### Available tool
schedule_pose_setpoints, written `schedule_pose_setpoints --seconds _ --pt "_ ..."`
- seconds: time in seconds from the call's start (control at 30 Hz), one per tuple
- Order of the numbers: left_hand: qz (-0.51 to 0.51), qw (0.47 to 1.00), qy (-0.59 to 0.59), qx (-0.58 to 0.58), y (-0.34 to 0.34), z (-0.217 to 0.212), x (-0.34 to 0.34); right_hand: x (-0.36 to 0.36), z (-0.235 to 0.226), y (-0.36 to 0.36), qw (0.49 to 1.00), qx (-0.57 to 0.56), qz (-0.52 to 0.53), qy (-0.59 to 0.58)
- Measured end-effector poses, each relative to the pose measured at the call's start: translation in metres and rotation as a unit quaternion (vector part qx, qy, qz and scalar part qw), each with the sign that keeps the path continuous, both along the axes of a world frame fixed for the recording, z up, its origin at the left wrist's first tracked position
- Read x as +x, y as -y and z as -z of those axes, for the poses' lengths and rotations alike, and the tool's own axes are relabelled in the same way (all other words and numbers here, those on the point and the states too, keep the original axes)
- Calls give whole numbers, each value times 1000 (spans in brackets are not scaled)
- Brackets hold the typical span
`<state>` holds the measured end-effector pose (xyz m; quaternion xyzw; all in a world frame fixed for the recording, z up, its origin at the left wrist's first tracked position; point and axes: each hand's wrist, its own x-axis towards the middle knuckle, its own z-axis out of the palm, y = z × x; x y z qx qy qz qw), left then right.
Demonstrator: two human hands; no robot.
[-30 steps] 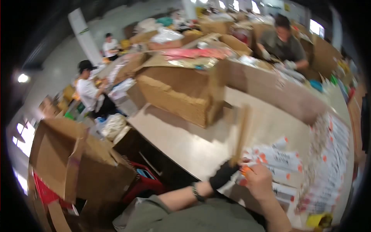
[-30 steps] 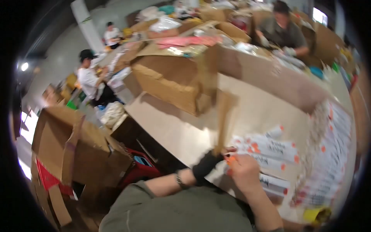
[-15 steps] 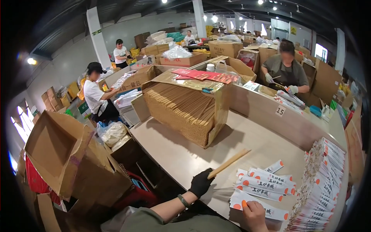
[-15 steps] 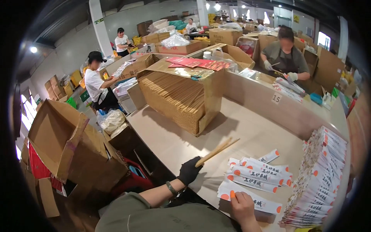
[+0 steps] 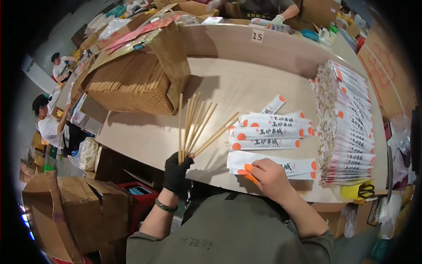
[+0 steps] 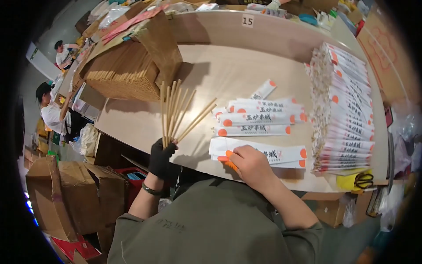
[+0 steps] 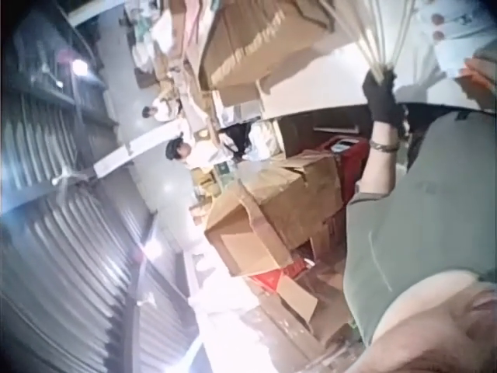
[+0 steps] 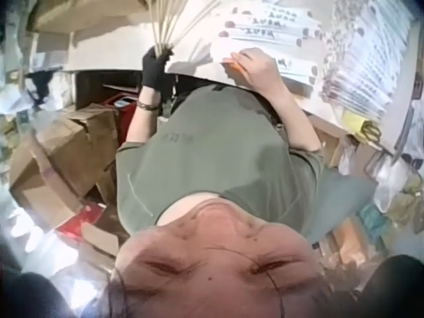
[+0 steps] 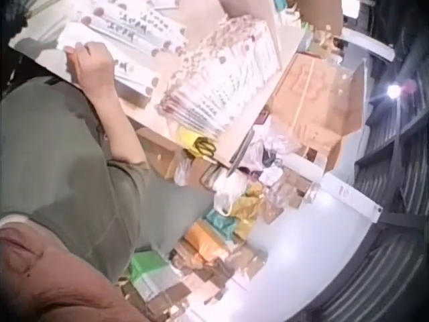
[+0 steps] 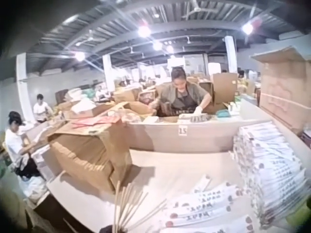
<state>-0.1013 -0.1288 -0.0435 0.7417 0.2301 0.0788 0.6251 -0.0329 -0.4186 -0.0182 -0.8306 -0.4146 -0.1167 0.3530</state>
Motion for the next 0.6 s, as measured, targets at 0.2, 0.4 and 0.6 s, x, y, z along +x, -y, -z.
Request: schedule_pose_setpoints --seconds 0.2,0.4,0.6 --pt "59 998 -30 -17 -7 -11 -19 12 -16 3 973 48 80 -212" --pt "98 995 1 14 -13 -16 -29 23 -32 8 889 188 79 -410" --pt "96 991 32 89 -28 -23 -19 33 -20 17 918 150 58 -363"
